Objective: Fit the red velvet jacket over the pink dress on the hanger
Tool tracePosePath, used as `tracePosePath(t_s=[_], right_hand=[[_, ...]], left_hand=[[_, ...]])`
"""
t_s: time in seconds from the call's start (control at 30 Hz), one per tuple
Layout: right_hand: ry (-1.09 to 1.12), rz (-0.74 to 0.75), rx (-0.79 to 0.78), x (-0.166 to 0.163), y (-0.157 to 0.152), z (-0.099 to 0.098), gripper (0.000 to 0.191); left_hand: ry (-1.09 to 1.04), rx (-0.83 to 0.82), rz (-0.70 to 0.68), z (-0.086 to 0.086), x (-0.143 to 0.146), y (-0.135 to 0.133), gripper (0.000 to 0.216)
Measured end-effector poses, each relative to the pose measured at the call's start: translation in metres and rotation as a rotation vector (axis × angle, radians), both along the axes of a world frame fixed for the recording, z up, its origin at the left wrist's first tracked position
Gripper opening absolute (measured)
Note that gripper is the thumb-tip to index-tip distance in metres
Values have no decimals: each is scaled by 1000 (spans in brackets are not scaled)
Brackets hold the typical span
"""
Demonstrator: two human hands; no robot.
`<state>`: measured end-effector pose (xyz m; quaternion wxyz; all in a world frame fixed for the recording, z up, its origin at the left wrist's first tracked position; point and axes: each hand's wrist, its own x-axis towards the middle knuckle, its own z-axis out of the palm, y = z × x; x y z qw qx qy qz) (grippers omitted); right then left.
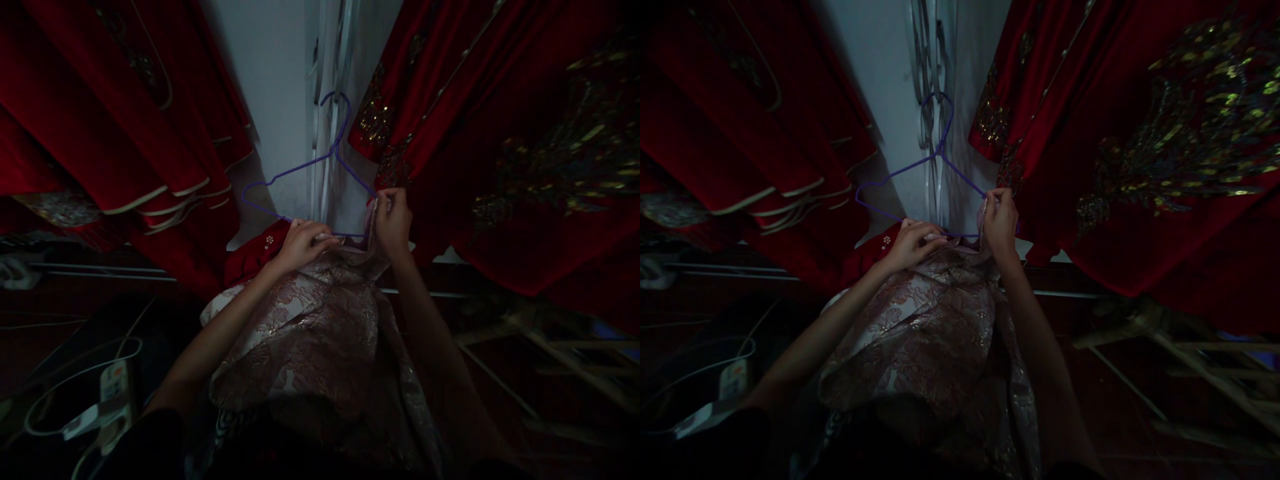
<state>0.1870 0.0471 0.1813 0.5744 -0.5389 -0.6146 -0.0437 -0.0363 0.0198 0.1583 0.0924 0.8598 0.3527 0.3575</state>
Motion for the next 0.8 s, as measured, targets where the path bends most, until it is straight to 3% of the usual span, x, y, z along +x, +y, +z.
tracePosePath(t_s=[0.17, 0.27, 0.37, 0.43, 0.6, 0.8], right_hand=[[-28, 60, -35, 9, 9, -2, 26], [-18, 41, -7, 18, 11, 4, 26], [-20, 42, 2, 26, 11, 11, 24], [-33, 57, -7, 29, 11, 14, 23], [-40, 74, 0, 35, 18, 13, 24], [-20, 87, 6, 40, 25, 11, 26]], left_hand=[[-193, -23, -68, 13, -16, 14, 26], [-405, 69, 180, 15, -51, 41, 27], [-516, 78, 483, 0, -97, 74, 30], [-492, -9, 547, -17, -122, 92, 30], [-490, -220, 575, -47, -144, 110, 32], [-569, -191, 566, -50, -141, 105, 38]])
